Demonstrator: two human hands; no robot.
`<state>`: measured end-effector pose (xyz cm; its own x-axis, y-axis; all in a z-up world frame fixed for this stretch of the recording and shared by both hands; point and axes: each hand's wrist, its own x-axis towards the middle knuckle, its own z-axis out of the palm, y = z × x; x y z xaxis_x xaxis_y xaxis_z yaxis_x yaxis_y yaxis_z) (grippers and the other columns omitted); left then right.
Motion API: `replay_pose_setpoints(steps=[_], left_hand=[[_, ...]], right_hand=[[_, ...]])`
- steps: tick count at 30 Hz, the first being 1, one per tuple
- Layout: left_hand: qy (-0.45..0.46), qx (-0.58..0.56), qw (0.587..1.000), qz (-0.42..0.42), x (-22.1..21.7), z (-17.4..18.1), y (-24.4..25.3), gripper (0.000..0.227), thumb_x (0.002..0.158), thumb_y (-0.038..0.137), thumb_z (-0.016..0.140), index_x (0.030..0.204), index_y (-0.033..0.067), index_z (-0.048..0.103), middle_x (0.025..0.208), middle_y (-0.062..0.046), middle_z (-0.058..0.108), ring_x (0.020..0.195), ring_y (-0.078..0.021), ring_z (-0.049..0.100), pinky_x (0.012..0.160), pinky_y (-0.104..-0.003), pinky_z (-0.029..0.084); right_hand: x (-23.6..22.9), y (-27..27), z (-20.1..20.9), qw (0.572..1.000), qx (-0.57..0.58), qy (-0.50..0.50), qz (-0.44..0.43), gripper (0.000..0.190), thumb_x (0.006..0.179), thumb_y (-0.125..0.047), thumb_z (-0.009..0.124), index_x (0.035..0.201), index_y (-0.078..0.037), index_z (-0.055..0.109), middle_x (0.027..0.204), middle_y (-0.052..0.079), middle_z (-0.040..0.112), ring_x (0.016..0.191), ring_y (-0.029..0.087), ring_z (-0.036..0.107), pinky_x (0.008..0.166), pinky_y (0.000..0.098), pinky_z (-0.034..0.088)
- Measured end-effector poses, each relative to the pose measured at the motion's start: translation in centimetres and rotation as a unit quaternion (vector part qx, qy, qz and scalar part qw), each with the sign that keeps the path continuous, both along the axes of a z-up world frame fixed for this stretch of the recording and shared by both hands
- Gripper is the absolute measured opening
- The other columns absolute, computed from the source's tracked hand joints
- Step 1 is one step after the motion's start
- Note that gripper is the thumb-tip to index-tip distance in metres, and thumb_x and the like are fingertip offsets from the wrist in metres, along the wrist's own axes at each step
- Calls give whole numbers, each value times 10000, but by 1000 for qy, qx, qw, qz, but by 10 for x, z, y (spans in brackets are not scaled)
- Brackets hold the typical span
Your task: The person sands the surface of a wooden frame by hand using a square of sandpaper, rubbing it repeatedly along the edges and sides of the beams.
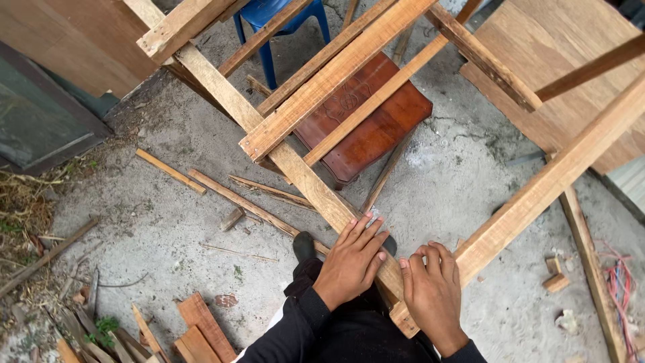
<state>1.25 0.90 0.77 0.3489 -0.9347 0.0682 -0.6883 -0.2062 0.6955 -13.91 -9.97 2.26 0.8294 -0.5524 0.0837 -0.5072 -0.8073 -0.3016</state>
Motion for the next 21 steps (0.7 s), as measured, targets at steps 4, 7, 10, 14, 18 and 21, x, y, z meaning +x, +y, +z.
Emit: replay_pose_setpoints(steps=[4, 7, 10, 14, 18, 21], left_hand=[[-23, 1, 996, -89, 23, 4, 14, 454, 1062, 261, 496, 1443, 21, 555, 1590, -159, 453, 1548, -322, 312, 1272, -480, 203], [-36, -8, 990, -134, 41, 3, 15, 469, 1073, 256, 489, 1489, 40, 514, 1615, -136, 430, 1557, -295, 304, 1275, -472, 202], [-37, -19, 987, -157, 40, 0, 20, 486, 1076, 251, 470, 1524, 63, 485, 1646, -111, 400, 1565, -274, 292, 1275, -456, 205], [-40, -21, 986, -162, 42, 2, 18, 492, 1072, 253, 455, 1530, 77, 477, 1664, -86, 378, 1567, -259, 290, 1277, -438, 205], [-48, -17, 985, -166, 38, -3, 13, 478, 1079, 244, 466, 1527, 76, 477, 1657, -91, 368, 1560, -265, 281, 1272, -448, 192], [-33, 13, 985, -170, 40, 2, 10, 483, 1069, 240, 479, 1517, 62, 468, 1650, -108, 367, 1550, -282, 268, 1253, -459, 178]], right_hand=[[1, 30, -3, 999, -10, 16, -32, 318, 972, -282, 558, 871, -14, 699, 1097, 148, 628, 1254, 361, 502, 1046, 513, 421], [12, 28, -3, 995, -25, -5, -101, 306, 1000, -264, 559, 909, -5, 694, 1154, 162, 623, 1279, 369, 495, 1065, 493, 428], [16, 35, -3, 987, -55, -1, -151, 294, 1024, -254, 574, 953, 6, 691, 1180, 167, 618, 1311, 374, 490, 1089, 493, 424], [15, 64, 5, 993, -35, -49, -106, 292, 973, -258, 588, 952, 8, 706, 1153, 144, 622, 1291, 354, 498, 1117, 515, 403], [15, 47, 5, 985, -42, -22, -165, 277, 990, -237, 592, 921, 8, 700, 1149, 159, 614, 1288, 365, 501, 1133, 514, 391], [26, 27, 2, 974, -47, -25, -222, 275, 1005, -226, 586, 933, 17, 691, 1170, 163, 625, 1302, 378, 503, 1107, 496, 404]])
